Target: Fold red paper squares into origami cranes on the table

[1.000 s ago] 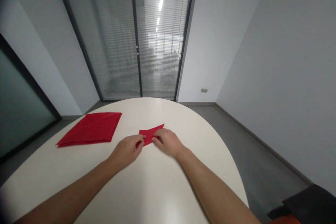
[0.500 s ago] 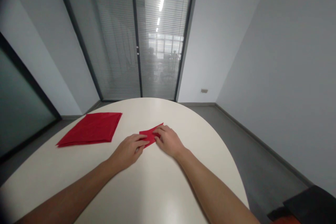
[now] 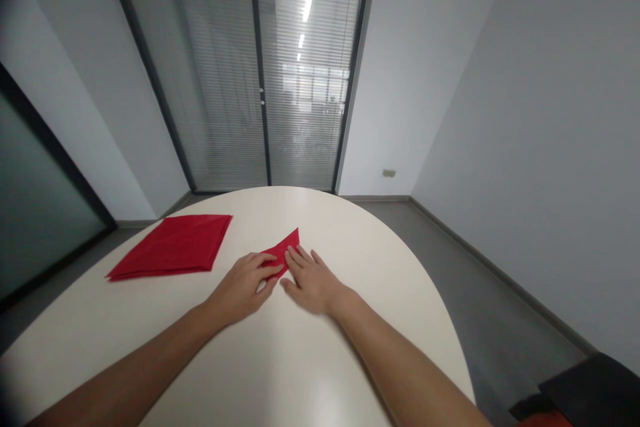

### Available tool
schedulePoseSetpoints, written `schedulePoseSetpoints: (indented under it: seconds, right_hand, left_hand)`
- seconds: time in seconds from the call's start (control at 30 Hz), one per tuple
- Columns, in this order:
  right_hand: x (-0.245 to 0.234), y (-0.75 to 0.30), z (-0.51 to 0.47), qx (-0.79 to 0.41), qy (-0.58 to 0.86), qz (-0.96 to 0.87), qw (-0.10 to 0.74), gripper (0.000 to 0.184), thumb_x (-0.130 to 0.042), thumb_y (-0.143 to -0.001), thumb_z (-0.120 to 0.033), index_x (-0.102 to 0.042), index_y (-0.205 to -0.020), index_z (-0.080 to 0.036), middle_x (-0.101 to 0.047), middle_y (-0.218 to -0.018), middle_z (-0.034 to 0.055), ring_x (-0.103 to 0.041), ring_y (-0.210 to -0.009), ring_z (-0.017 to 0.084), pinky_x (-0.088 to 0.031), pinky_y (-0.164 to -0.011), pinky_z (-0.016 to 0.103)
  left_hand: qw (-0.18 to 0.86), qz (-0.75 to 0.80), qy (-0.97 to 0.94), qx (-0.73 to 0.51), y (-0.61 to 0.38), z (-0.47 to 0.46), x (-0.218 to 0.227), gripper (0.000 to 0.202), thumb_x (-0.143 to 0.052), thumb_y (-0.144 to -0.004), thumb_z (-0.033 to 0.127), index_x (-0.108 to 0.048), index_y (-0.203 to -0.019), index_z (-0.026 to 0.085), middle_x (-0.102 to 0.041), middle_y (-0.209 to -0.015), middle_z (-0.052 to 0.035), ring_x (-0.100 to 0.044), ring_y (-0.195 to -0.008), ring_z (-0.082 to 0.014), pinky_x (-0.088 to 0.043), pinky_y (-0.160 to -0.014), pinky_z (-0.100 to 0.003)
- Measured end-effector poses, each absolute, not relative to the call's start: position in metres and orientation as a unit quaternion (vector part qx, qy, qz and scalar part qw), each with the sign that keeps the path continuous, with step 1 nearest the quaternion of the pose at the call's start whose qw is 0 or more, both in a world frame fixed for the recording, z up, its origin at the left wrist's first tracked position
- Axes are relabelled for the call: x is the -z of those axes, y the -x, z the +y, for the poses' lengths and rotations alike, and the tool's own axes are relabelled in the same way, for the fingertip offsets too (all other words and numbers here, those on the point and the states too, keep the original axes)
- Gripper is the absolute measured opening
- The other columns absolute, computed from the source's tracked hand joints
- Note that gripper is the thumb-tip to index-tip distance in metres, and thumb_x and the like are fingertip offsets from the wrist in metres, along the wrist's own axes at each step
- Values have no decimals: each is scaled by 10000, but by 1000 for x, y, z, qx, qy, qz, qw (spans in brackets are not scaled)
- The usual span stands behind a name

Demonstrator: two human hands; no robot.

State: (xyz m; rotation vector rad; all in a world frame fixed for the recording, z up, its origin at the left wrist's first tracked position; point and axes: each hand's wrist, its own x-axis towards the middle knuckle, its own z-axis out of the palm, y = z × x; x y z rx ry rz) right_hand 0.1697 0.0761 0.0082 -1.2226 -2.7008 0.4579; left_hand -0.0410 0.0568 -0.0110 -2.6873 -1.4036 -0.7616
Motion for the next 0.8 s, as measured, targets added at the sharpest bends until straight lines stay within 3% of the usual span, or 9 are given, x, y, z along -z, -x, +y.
schedulePoseSetpoints:
  seconds: [0.1, 0.37, 0.6, 0.8]
  right_hand:
    - [-7, -170, 78, -148, 392, -904, 86, 682, -357, -1010, -503, -257, -1572, -129, -201, -1628, 146, -106, -1527, 308, -106, -1227, 561]
    - [-3, -173, 82, -169, 376, -906, 94, 626, -338, -1023, -489, -281, -1568, -186, -261, -1617, 125, -187, -1516, 289, -116, -1217, 576]
    - [-1, -171, 82, -161, 418, -886, 121, 600, -382, -1011, -442, -356, -1539, -159, -319, -1598, 121, -207, -1508, 310, -149, -1217, 561]
    - [-1, -171, 83, -152, 424, -883, 129, 640, -482, -961, -478, -403, -1514, -166, -354, -1587, 111, -219, -1502, 333, -188, -1209, 561]
  left_hand:
    - [12, -448, 863, 232, 40, 56, 10, 272, -562, -931, 246, -703, -1163, 229, -658, -1132, -90, -580, -1058, -262, -465, -947, -453]
    - [5, -450, 866, 219, 39, 55, 7, 305, -533, -911, 185, -693, -1167, 233, -640, -1045, -85, -579, -989, -253, -483, -909, -444]
    - [-20, -425, 876, 227, 44, 56, 13, 413, -494, -857, 67, -692, -1180, 232, -542, -1395, -97, -486, -1273, -272, -399, -1103, -483]
    - [-23, -432, 875, 216, 43, 56, 12, 461, -488, -864, 83, -654, -1260, 251, -591, -1354, -88, -519, -1205, -270, -423, -1069, -504]
